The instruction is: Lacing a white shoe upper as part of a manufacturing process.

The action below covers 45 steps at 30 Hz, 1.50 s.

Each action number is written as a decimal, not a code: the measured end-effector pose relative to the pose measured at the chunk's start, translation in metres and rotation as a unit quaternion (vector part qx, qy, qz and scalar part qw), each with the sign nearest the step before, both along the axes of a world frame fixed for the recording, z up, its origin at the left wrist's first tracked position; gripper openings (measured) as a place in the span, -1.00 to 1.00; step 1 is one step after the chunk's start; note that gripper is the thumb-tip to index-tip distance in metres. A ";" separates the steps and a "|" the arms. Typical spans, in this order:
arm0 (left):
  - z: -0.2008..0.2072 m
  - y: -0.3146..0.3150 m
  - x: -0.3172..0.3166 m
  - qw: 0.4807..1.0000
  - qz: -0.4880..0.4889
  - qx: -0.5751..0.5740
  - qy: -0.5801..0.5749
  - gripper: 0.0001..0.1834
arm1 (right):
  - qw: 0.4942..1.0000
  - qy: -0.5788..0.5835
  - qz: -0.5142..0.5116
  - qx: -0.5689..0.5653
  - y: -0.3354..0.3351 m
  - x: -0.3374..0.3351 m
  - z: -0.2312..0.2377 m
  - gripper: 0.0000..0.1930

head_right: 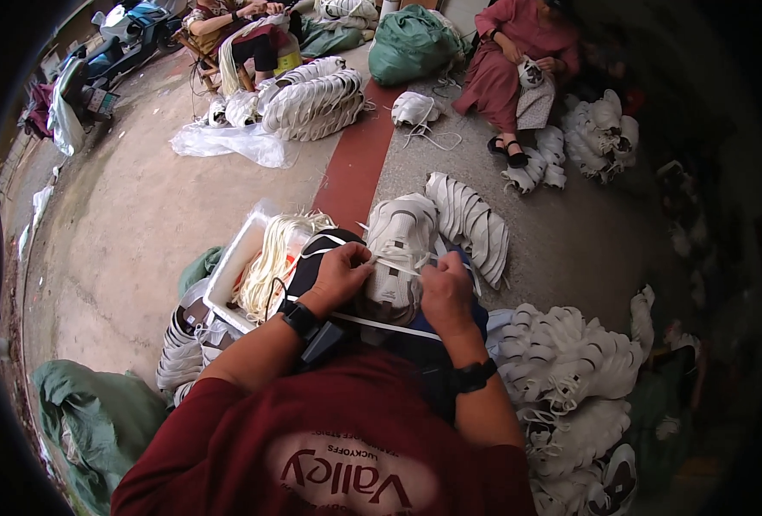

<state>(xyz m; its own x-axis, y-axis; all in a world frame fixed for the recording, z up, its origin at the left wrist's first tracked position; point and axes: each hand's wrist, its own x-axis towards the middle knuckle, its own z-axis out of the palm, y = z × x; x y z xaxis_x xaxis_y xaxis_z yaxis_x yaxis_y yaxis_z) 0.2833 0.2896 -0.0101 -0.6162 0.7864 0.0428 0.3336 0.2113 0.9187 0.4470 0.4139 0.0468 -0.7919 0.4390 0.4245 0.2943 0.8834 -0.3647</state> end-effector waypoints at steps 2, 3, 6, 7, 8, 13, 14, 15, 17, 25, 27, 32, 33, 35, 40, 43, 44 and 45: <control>0.006 0.002 0.005 0.988 -0.043 0.097 0.114 -0.80 | 0.998 0.009 -0.027 -0.058 0.015 0.022 0.001 -0.97; 0.010 0.006 0.008 0.958 -0.058 0.187 0.211 -0.78 | 0.995 0.014 -0.023 -0.094 0.018 0.028 0.000 -0.96; 0.026 0.019 0.015 0.935 -0.109 0.250 0.228 -0.79 | 0.979 0.068 0.050 -0.187 0.007 0.011 0.012 -0.95; 0.025 0.019 0.016 0.951 -0.161 0.198 0.176 -0.81 | 0.976 0.082 0.066 -0.191 0.006 0.005 0.013 -0.95; 0.024 0.019 0.016 0.959 -0.211 0.143 0.122 -0.83 | 0.976 0.084 0.065 -0.190 0.007 0.000 0.014 -0.95; 0.020 0.008 0.006 0.979 -0.118 0.073 0.148 -0.90 | 0.997 -0.068 0.029 -0.010 -0.002 -0.018 -0.001 -0.91; 0.019 0.008 0.007 0.970 -0.124 0.060 0.199 -0.90 | 0.989 -0.140 0.030 0.046 -0.002 -0.021 -0.008 -0.93; 0.018 0.008 0.008 0.959 -0.129 0.048 0.248 -0.91 | 0.988 -0.142 0.031 0.047 -0.003 -0.024 -0.011 -0.93; 0.023 0.008 0.008 0.955 -0.122 0.074 0.260 -0.94 | 0.971 -0.202 0.035 0.125 -0.010 -0.034 -0.010 -0.95; 0.016 0.001 -0.002 0.916 -0.182 0.129 0.335 -0.90 | 0.911 -0.288 0.200 0.218 0.015 -0.043 -0.006 -0.92; 0.007 0.000 -0.006 0.920 -0.161 0.168 0.315 -0.89 | 0.963 -0.107 0.246 -0.006 0.014 -0.034 -0.003 -0.89; 0.015 0.001 -0.001 0.916 -0.162 0.143 0.338 -0.88 | 0.941 0.181 0.165 -0.232 -0.018 -0.016 0.026 -0.94; 0.018 0.002 0.002 0.912 -0.152 0.097 0.368 -0.89 | 0.941 0.184 0.163 -0.234 -0.018 -0.011 0.020 -0.94; 0.022 0.004 0.004 0.902 -0.145 0.052 0.404 -0.90 | 0.885 0.160 0.063 -0.433 -0.013 -0.002 0.009 -0.93; 0.032 0.010 0.011 0.889 -0.157 -0.078 0.423 -0.89 | 0.858 0.184 0.049 -0.477 -0.006 0.005 -0.009 -0.90; 0.040 0.018 0.017 0.880 -0.173 -0.133 0.422 -0.87 | 0.787 0.252 0.030 -0.562 -0.004 0.011 -0.021 -0.91; 0.041 0.019 0.018 0.877 -0.176 -0.135 0.425 -0.87 | 0.785 0.255 0.027 -0.564 -0.002 0.015 -0.024 -0.92; 0.041 0.021 0.018 0.876 -0.175 -0.157 0.422 -0.87 | 0.782 0.259 0.023 -0.566 0.000 0.019 -0.027 -0.93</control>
